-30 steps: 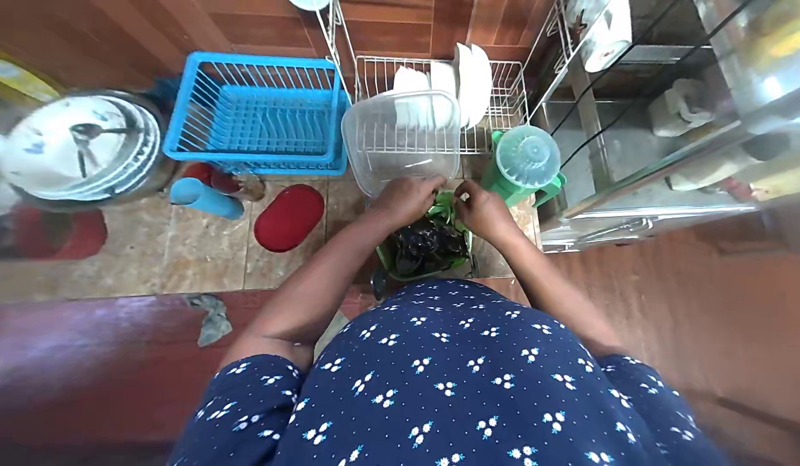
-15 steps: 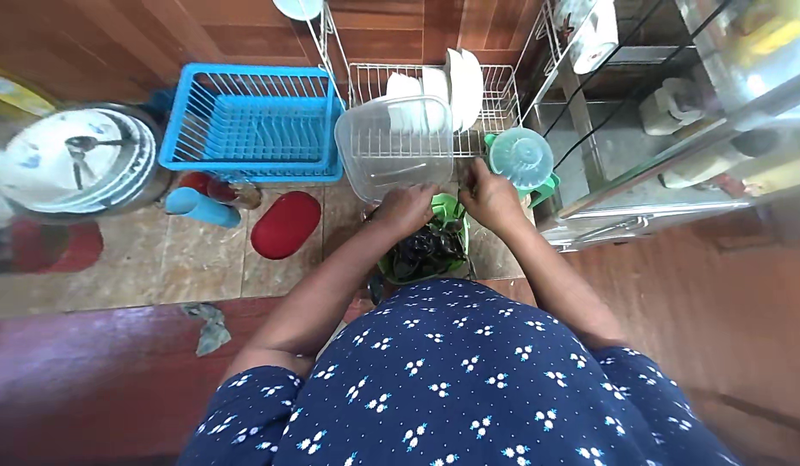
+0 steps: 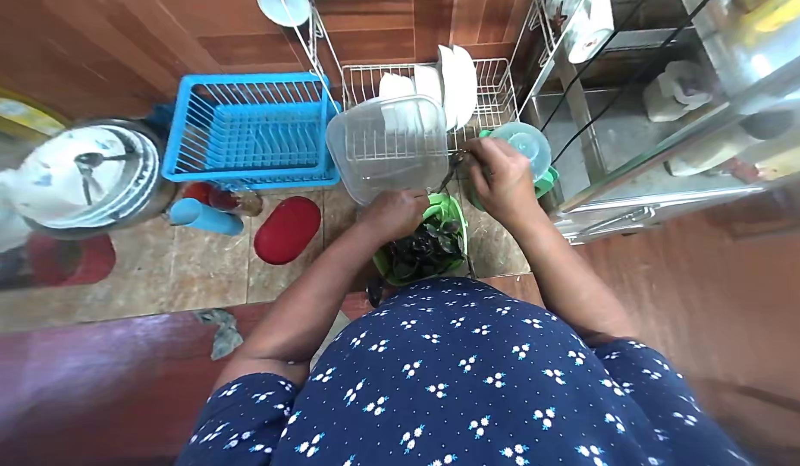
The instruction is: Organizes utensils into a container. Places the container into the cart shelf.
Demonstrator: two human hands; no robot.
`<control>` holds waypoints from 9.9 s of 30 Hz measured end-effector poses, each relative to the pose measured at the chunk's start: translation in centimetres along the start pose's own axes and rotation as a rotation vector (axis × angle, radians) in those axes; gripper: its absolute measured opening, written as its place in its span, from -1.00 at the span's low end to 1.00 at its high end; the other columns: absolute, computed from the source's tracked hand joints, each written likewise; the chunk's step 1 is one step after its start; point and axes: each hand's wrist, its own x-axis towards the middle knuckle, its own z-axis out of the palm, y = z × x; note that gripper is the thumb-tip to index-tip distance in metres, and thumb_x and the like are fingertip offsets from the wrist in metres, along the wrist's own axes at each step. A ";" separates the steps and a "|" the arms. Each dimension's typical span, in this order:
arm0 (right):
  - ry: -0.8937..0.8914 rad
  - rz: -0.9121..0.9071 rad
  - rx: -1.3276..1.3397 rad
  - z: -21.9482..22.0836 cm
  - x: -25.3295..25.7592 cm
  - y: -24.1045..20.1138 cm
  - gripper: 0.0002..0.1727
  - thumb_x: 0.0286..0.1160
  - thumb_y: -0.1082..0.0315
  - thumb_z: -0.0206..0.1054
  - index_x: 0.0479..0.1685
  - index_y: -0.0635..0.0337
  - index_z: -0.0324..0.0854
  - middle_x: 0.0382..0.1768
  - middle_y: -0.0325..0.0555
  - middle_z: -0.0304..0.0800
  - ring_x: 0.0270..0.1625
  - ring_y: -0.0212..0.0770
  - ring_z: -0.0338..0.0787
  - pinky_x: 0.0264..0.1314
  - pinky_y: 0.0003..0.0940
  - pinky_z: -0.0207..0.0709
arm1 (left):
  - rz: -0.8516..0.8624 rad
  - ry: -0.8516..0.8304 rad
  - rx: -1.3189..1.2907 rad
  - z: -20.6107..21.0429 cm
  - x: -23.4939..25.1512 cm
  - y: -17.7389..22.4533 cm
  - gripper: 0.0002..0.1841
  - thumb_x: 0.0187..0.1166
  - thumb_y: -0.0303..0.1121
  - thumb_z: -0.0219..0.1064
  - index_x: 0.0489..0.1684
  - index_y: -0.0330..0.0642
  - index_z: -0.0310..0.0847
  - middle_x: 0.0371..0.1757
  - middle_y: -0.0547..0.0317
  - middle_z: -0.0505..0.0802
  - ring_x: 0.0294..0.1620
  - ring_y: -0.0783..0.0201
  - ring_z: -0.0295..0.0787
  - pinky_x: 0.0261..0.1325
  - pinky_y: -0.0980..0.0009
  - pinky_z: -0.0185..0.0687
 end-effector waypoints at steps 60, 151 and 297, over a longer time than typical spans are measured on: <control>-0.446 0.118 -0.325 -6.3 -5.5 -2.1 -0.76 0.61 0.40 0.23 0.09 0.31 0.68 -0.11 0.19 0.82 -0.18 0.22 0.88 -0.26 0.17 0.72 | 0.077 0.663 0.027 -6.0 -6.0 4.6 -0.78 0.70 -0.39 0.27 0.01 -0.30 0.82 -0.15 -0.11 0.93 -0.11 0.01 0.92 0.04 0.13 0.80; -0.683 -0.320 0.228 0.5 -2.6 5.1 -0.79 0.59 0.56 0.25 0.06 0.22 0.72 0.01 0.11 0.84 -0.06 0.12 0.90 -0.01 0.11 0.78 | -0.231 0.490 -0.371 4.5 -3.2 7.2 -0.39 0.43 -0.39 0.57 0.46 -0.35 0.44 0.61 -0.20 0.51 0.34 0.06 0.75 0.35 0.15 0.75; -0.760 -0.167 -0.008 1.9 -1.2 0.6 -0.51 0.53 0.33 0.45 0.47 0.05 0.56 0.36 0.11 0.67 0.11 0.15 0.85 0.12 0.13 0.75 | 0.067 0.239 0.078 -1.3 2.7 -0.2 -0.72 0.47 -0.33 0.50 0.00 -0.34 0.75 0.13 -0.18 0.79 0.31 -0.20 0.69 0.35 -0.08 0.61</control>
